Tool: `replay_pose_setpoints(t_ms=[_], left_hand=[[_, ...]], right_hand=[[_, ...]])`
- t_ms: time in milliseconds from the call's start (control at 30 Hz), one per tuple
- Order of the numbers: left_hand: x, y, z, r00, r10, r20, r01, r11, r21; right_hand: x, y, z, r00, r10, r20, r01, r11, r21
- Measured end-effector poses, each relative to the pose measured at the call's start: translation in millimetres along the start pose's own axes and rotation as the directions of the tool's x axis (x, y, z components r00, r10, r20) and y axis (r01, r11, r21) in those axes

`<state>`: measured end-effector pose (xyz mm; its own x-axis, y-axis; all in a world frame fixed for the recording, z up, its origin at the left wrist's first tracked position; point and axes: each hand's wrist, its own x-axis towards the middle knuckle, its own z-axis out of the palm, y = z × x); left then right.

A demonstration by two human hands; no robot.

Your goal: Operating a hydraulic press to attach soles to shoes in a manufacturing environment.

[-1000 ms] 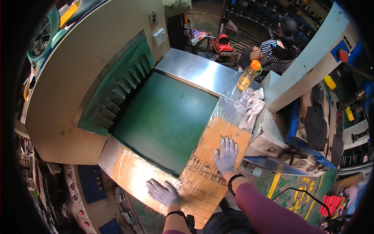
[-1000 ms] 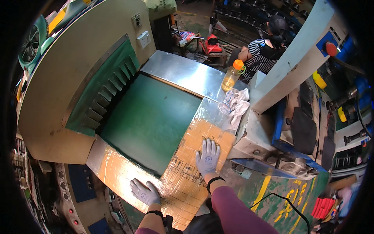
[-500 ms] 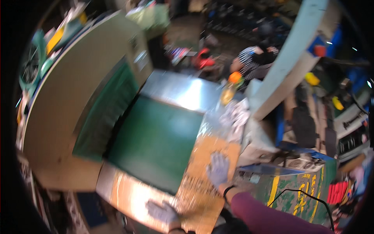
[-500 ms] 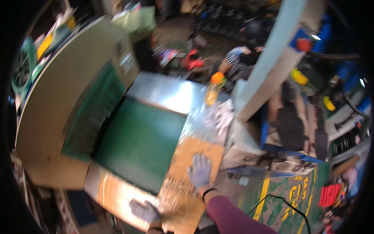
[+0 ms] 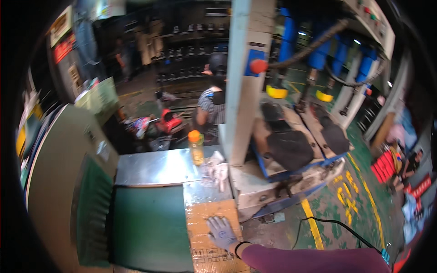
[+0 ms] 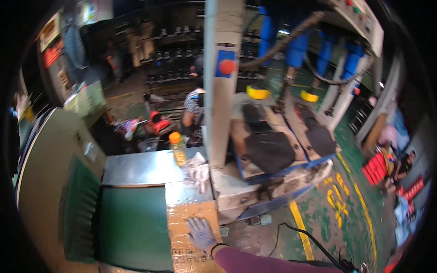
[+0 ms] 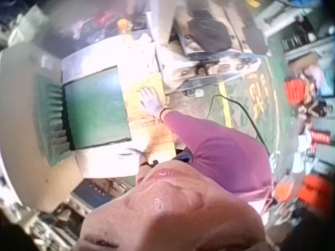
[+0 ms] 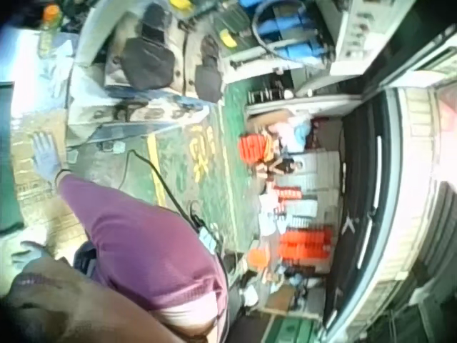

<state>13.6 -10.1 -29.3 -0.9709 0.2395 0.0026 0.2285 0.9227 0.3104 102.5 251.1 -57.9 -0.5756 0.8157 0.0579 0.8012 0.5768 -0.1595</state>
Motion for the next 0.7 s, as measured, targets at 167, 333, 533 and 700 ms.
replay_pose_setpoints(t_ms=[167,333,533,700], left_hand=[[-0.4,-10.3,18.1,0.988,0.097,-0.121,-0.098,0.995,-0.002],[1.1,-29.2,36.1,0.951,0.17,-0.257,-0.178,0.984,-0.007],[1.7,-26.9,34.8,0.924,0.227,-0.307,-0.219,0.974,0.059],[-2.7,-22.7,22.6,0.968,0.158,-0.196,-0.145,0.986,0.079]], right_hand=[[-3.3,6.0,-2.1,0.996,-0.013,-0.088,0.02,0.997,0.077],[-3.4,7.4,-11.7,0.998,-0.027,-0.054,0.032,0.996,0.088],[-5.0,11.2,-3.7,0.994,-0.019,-0.106,0.032,0.992,0.122],[-6.6,8.3,-7.3,0.999,-0.016,-0.047,0.022,0.99,0.139]])
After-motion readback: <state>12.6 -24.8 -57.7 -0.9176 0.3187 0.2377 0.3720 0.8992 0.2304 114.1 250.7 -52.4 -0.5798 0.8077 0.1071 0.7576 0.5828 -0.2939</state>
